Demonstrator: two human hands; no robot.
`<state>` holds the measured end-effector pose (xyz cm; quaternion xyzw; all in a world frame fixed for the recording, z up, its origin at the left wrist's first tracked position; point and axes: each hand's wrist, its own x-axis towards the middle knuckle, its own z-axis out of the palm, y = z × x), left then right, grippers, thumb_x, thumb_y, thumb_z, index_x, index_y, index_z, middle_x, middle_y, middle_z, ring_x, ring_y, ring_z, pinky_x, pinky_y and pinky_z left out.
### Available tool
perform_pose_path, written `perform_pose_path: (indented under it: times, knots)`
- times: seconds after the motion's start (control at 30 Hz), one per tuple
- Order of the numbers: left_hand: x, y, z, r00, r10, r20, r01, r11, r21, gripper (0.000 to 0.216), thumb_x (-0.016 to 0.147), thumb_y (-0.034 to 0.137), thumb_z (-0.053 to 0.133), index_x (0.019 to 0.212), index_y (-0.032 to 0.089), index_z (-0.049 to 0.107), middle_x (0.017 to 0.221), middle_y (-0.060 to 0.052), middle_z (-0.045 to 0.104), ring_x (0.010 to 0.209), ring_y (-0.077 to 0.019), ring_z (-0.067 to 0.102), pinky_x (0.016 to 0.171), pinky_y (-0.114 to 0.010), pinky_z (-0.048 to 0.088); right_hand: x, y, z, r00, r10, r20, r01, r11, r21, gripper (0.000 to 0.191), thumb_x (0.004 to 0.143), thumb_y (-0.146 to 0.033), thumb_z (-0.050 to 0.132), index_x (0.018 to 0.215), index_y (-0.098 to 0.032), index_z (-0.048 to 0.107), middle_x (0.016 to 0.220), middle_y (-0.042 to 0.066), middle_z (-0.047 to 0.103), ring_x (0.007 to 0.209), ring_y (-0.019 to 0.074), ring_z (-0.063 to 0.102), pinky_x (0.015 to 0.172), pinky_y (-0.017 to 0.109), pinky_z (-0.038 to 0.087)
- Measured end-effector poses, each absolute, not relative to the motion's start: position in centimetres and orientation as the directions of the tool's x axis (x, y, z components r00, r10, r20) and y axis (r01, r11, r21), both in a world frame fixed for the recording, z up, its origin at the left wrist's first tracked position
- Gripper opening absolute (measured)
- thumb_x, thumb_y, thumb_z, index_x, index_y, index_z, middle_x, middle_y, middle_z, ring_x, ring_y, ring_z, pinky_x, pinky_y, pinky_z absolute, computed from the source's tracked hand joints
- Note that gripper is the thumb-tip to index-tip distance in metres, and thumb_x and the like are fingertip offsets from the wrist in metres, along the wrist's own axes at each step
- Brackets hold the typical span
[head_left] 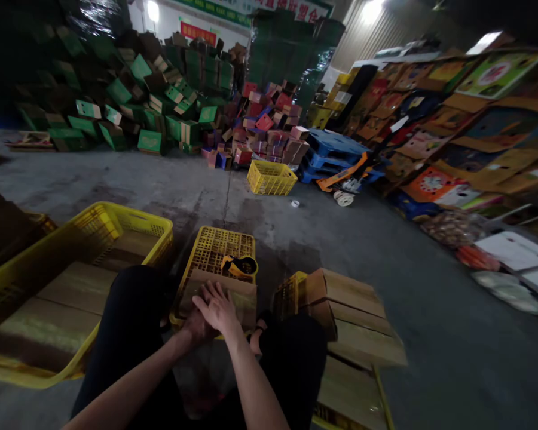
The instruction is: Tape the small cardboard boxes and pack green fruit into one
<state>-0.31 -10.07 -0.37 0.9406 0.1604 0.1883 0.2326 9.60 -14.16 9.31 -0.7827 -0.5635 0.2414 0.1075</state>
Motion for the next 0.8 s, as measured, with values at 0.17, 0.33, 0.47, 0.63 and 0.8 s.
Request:
perform_pose_path:
  times: [0.17, 0.33, 0.47, 0.63, 0.8]
  knots:
    - [-1.1, -9.3, -0.3, 0.932, 0.282, 0.227, 0.160, -0.884, 0.440, 0.046, 0.096, 0.043, 0.055, 0.139, 0.027, 0.061, 0.142, -0.009, 0.062, 0.135, -0.0292, 0.052, 0.116, -0.050, 0.036, 13.6, -17.9, 9.9, 0.281, 0.877, -0.389, 0.796, -0.440, -0.416, 0.071, 0.101, -0.071, 0.018, 0.160, -0.033, 0.029, 0.169, -0.001, 0.018, 0.157, 0.0281, 0.010, 0.123, 0.058, 0.018]
    - [-1.8, -7.4, -0.4, 0.891, 0.396, 0.222, 0.310, -0.888, 0.340, 0.053, 0.101, 0.049, 0.048, 0.148, 0.026, 0.052, 0.158, -0.011, 0.046, 0.146, -0.0305, 0.041, 0.116, -0.050, 0.035, 15.6, -21.5, 8.4, 0.475, 0.818, -0.325, 0.771, -0.565, -0.294, 0.062, 0.105, -0.059, 0.027, 0.160, -0.030, 0.029, 0.168, 0.004, 0.021, 0.157, 0.0279, 0.016, 0.121, 0.059, 0.021]
    - [-2.6, -6.3, -1.1, 0.747, 0.602, 0.281, 0.528, -0.794, 0.300, 0.058, 0.101, 0.055, 0.042, 0.148, 0.021, 0.053, 0.158, -0.014, 0.046, 0.149, -0.0343, 0.036, 0.118, -0.054, 0.030, 15.4, -23.1, 6.6, 0.624, 0.750, -0.219, 0.710, -0.661, -0.242, 0.073, 0.104, -0.062, 0.027, 0.161, -0.017, 0.025, 0.168, 0.012, 0.020, 0.156, 0.0310, 0.017, 0.120, 0.056, 0.026]
    - [-2.4, -8.4, -1.0, 0.740, 0.603, 0.298, 0.501, -0.789, 0.355, 0.074, 0.096, 0.068, 0.046, 0.149, 0.017, 0.051, 0.160, -0.020, 0.040, 0.152, -0.0418, 0.025, 0.118, -0.059, 0.027, 11.7, -22.9, 4.9, 0.540, 0.841, -0.036, 0.817, -0.534, -0.220, 0.071, 0.102, -0.056, 0.039, 0.161, -0.017, 0.028, 0.167, 0.013, 0.020, 0.156, 0.0344, 0.013, 0.122, 0.060, 0.018]
    - [-2.0, -9.7, 1.1, 0.892, 0.368, 0.264, 0.189, -0.832, 0.522, 0.075, 0.104, 0.058, 0.034, 0.164, 0.019, 0.013, 0.162, -0.014, 0.038, 0.152, -0.0304, 0.031, 0.120, -0.049, 0.032, 8.3, -22.2, 4.1, 0.273, 0.962, 0.019, 0.928, -0.258, -0.268, 0.064, 0.103, -0.033, 0.040, 0.162, -0.033, 0.016, 0.168, 0.002, 0.020, 0.157, 0.0281, 0.014, 0.124, 0.059, 0.015]
